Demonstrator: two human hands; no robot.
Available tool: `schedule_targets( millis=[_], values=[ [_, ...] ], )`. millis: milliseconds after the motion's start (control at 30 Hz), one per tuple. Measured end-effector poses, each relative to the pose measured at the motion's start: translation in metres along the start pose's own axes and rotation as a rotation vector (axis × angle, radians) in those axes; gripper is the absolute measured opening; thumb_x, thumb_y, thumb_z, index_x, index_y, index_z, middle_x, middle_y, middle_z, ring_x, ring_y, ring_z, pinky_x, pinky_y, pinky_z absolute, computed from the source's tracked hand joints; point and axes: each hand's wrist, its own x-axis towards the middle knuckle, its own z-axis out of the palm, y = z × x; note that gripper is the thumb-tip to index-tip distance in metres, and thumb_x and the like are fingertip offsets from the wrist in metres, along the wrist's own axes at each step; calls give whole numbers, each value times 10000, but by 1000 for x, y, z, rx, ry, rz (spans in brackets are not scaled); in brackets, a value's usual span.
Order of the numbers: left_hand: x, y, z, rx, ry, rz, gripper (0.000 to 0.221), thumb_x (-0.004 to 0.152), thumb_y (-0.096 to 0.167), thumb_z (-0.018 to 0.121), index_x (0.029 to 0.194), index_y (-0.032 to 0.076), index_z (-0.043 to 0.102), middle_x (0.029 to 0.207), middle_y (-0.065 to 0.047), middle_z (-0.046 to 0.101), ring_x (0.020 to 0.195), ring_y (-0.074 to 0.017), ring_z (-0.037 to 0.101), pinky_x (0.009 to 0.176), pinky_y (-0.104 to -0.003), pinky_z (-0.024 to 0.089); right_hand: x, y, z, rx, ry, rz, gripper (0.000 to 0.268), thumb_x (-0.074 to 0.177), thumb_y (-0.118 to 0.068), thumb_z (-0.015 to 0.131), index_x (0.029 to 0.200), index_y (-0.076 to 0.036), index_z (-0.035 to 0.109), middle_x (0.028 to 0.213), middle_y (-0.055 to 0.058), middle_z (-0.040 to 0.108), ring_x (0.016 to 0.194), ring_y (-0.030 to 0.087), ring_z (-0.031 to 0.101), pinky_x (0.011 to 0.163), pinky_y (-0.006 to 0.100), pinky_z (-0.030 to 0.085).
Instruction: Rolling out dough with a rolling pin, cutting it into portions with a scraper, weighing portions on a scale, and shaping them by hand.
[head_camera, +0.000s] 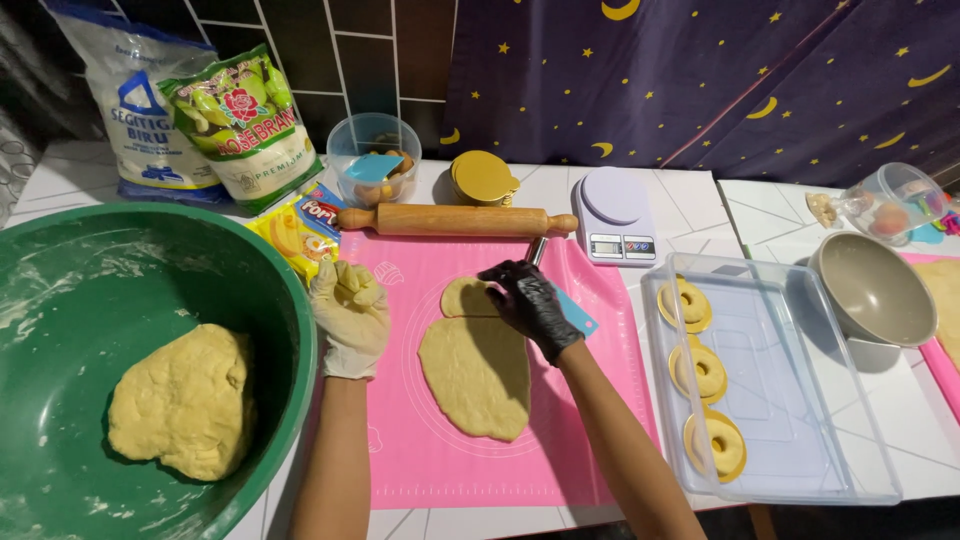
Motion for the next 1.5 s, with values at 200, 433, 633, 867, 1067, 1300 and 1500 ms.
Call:
schedule_targets(
  millis=[200, 433, 633, 867, 1067, 1300, 1500],
  values=[
    [0, -1, 1, -46, 3, -8, 312, 1064, 263, 544, 768, 184, 488, 659, 69, 387, 634, -3, 462, 455, -54, 384, 25, -23, 22, -268, -334, -97, 391, 834, -323, 763, 1141, -125, 622, 967, 105, 646, 966, 381, 698, 840, 481, 584],
    [-9, 1, 15, -9, 27, 5, 320, 1046, 266, 571, 740, 205, 499, 644, 92, 379, 609, -1, 441, 440, -60, 398, 22, 7, 41, -288, -378, -118, 541, 774, -340, 830, 1140, -71, 536, 958, 113, 589, 935, 420, 703, 867, 487, 581],
    [-8, 0, 16, 15, 39, 30, 337, 1040, 264, 562, 723, 206, 465, 622, 84, 358, 593, -16, 442, 433, -64, 388, 28, -2, -23, -119, -269, -165, 300, 942, -316, 661, 1151, -100, 647, 813, 212, 696, 870, 452, 705, 774, 573, 570],
    [-6, 3, 11, 24, 25, -32, 364, 1029, 319, 575, 706, 204, 453, 602, 85, 359, 562, -28, 439, 418, -90, 384, 55, 17, -67, 322, -386, 271, 349, 950, -254, 687, 1247, -71, 672, 1039, 247, 734, 1011, 439, 696, 850, 551, 571],
    [-4, 2, 7, -6, 21, -32, 369, 1027, 331, 583, 706, 188, 471, 604, 65, 396, 560, -36, 464, 412, -103, 383, 49, 122, -65, 719, -195, 536, 311, 928, -106, 703, 1215, 12, 676, 969, 220, 684, 820, 299, 712, 741, 422, 636],
    [1, 0, 0, -20, 4, -30, 352, 1034, 326, 595, 734, 203, 457, 629, 80, 370, 586, -31, 450, 407, -122, 370, 72, 188, -114, 694, 108, 719, 233, 948, -124, 715, 1174, -70, 715, 1016, 154, 723, 791, 223, 722, 725, 354, 648],
    [-4, 1, 10, 40, 33, -16, 356, 1028, 337, 602, 726, 192, 483, 617, 69, 415, 586, -33, 481, 407, -117, 386, 93, 222, -118, 739, 328, 735, 435, 952, -97, 713, 1341, 45, 578, 1172, 308, 676, 814, 392, 766, 727, 515, 677]
  ],
)
